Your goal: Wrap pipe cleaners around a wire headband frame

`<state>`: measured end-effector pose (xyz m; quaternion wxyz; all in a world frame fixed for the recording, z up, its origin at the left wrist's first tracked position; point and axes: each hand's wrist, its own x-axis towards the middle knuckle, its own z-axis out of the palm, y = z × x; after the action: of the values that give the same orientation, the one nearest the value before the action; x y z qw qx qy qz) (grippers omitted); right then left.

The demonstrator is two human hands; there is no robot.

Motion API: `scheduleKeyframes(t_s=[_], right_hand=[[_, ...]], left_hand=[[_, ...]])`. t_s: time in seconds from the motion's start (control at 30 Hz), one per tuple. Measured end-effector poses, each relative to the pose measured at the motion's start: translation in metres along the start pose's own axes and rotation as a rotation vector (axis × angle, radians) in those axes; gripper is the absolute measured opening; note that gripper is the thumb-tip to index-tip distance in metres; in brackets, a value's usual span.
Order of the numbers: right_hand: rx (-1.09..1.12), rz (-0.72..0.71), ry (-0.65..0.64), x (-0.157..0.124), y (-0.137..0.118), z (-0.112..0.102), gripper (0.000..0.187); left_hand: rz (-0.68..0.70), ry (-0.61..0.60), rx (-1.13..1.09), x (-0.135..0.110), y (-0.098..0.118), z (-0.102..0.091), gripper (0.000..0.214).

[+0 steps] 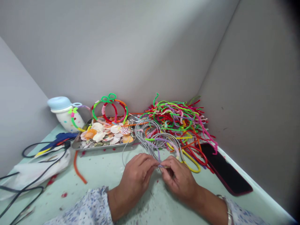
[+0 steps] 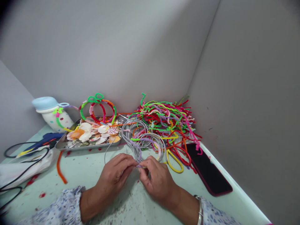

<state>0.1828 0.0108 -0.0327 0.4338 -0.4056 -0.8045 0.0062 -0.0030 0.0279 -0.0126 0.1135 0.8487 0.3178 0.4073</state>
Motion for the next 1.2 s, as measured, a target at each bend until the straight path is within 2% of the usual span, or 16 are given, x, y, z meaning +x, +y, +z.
scheduleKeyframes(t_s=[0.23,0.57,0.97,1.2], right_hand=[[-0.008,-0.027,0.001,0.0017,-0.0004,-0.0011,0.008],[0.003,-0.023,0.008,0.0026,-0.0006,-0.002,0.007],[-0.018,-0.054,-0.004,0.0029,-0.0018,-0.0023,0.007],[-0.032,-0.067,0.002,0.0035,-0.001,-0.0036,0.007]], left_hand=[[-0.056,-0.088,0.021,0.0001,0.002,0.0005,0.015],[-0.011,-0.051,0.027,-0.0017,0.0009,0.0017,0.016],[-0.054,-0.126,0.069,-0.0026,-0.0007,0.0037,0.018],[-0.075,-0.161,0.005,0.0018,0.0082,-0.0036,0.016]])
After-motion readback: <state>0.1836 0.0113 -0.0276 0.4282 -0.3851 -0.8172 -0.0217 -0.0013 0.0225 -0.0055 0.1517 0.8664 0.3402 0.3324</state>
